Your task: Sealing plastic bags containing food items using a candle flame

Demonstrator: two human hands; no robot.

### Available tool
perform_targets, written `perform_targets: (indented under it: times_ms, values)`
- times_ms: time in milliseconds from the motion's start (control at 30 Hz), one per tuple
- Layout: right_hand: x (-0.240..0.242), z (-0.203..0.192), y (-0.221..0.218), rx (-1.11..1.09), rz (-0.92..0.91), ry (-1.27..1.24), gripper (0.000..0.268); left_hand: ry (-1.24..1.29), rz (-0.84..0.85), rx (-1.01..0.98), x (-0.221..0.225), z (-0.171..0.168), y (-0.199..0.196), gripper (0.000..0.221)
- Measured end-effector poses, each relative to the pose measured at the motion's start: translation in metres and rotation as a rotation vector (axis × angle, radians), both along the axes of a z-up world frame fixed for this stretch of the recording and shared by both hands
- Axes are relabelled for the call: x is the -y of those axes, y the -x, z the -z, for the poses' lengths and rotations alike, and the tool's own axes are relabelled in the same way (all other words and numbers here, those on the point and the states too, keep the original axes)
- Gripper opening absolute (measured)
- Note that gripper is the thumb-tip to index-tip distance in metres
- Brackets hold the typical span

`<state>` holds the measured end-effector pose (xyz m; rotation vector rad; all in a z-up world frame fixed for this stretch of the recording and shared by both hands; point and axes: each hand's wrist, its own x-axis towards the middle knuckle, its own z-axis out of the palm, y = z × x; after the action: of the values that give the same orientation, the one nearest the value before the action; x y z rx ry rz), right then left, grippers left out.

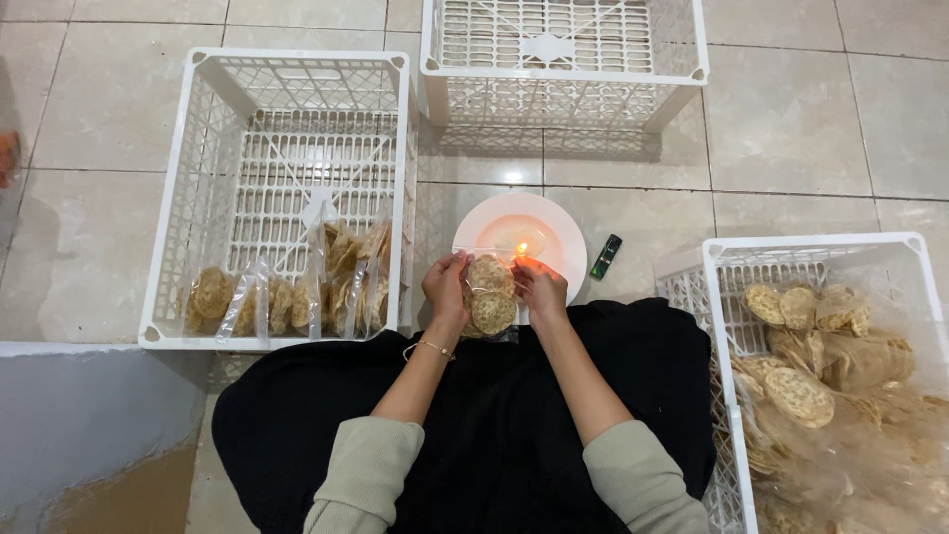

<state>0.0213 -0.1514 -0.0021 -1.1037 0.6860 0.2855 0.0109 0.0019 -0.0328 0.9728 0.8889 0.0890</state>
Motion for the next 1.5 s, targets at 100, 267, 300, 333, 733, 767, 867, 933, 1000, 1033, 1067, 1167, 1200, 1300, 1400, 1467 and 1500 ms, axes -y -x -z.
perform_targets:
  times_ms: [100,267,300,333,733,767,867,933,1000,1033,1067,1167,1200,1300,1400,1467,1500]
  values:
    - [0.0,0.0,0.001,0.004,0.011,0.004,0.025,-0.023,0.019,-0.005,0.003,-0.017,0.003,0.016]
    - [0.001,-0.001,0.001,0.0,0.032,-0.011,0.026,0.027,0.004,0.02,0.001,-0.01,0.002,0.015]
    - [0.001,-0.002,0.001,-0.002,0.041,-0.013,0.026,0.025,0.005,0.021,0.001,-0.009,0.001,0.015]
    - [0.001,-0.001,0.0,-0.002,0.041,-0.013,0.026,0.025,0.005,0.021,0.003,-0.012,0.001,0.015]
    - [0.006,0.011,-0.005,-0.037,0.084,0.005,0.021,-0.033,0.078,0.039,0.008,-0.025,0.004,0.015]
    - [0.005,0.007,-0.004,-0.04,0.086,0.01,0.02,-0.034,0.084,0.04,0.009,-0.034,0.006,0.015]
    - [0.006,0.005,-0.005,-0.044,0.093,0.019,0.019,-0.025,0.089,0.042,0.011,-0.034,0.006,0.015]
    - [0.006,0.006,-0.006,-0.045,0.099,0.021,0.019,-0.014,0.088,0.042,0.012,-0.026,0.003,0.014]
    - [0.007,0.006,-0.006,-0.051,0.105,0.041,0.017,-0.006,0.107,0.04,0.015,-0.018,0.0,0.013]
    - [0.007,0.004,-0.005,-0.052,0.105,0.042,0.017,-0.006,0.107,0.04,0.014,-0.021,0.001,0.013]
    - [0.008,0.002,-0.005,-0.05,0.112,0.04,0.016,-0.009,0.105,0.03,0.014,-0.023,0.002,0.013]
    - [0.006,-0.004,-0.004,-0.047,0.121,0.033,0.015,-0.014,0.1,0.011,0.014,-0.02,0.001,0.014]
    - [0.005,-0.005,-0.004,-0.047,0.124,0.028,0.016,-0.015,0.095,0.002,0.013,-0.017,0.001,0.015]
    - [0.004,-0.003,-0.005,-0.044,0.12,0.026,0.015,0.0,0.086,-0.009,0.013,-0.016,0.002,0.016]
    - [0.003,-0.002,-0.003,-0.047,0.105,0.022,0.016,0.002,0.059,0.003,0.012,-0.021,0.003,0.015]
    - [0.002,-0.003,-0.003,-0.044,0.098,0.024,0.016,0.01,0.054,-0.002,0.012,-0.03,0.005,0.015]
    - [0.002,-0.004,-0.003,-0.041,0.09,0.027,0.016,0.018,0.047,-0.006,0.012,-0.035,0.005,0.015]
